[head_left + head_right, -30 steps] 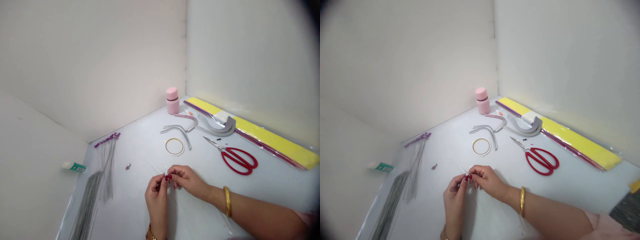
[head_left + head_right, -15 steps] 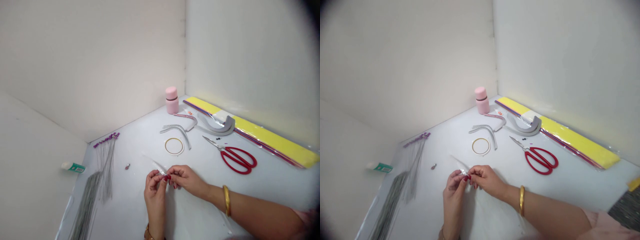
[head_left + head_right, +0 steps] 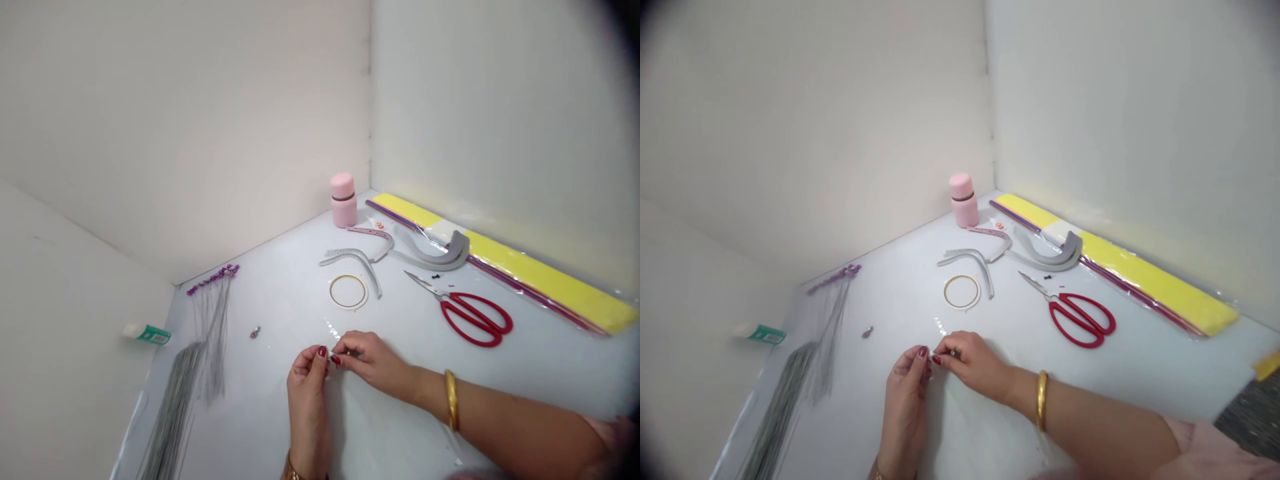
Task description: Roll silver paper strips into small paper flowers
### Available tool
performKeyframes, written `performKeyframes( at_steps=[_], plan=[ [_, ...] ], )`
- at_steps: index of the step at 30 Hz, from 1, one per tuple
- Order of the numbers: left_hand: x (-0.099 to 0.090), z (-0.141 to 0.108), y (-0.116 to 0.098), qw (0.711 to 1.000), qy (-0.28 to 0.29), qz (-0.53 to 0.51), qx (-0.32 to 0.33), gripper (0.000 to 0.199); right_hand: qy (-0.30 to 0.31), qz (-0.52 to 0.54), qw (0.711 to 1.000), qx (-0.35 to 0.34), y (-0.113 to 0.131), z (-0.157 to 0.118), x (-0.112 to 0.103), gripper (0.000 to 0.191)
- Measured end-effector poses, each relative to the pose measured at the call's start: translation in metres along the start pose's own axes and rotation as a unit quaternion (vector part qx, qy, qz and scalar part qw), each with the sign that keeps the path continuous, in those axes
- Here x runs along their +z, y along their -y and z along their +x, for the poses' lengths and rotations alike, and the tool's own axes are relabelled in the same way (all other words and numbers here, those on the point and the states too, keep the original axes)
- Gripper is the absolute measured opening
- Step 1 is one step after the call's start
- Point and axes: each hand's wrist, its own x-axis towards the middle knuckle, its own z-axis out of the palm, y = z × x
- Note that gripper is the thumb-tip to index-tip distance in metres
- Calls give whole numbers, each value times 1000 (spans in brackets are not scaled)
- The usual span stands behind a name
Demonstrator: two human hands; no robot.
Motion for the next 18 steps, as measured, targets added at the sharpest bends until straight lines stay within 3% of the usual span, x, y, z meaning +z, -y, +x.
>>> performKeyframes(
  at_steps=[9,18],
  plan=[
    [4,-4,-2,1000,19,16,10,10,31,181,974,132,-3,-1,7,23],
    [-5,1,-5,982,25,154,105,8,11,281,940,193,-2,-2,8,28]
  ],
)
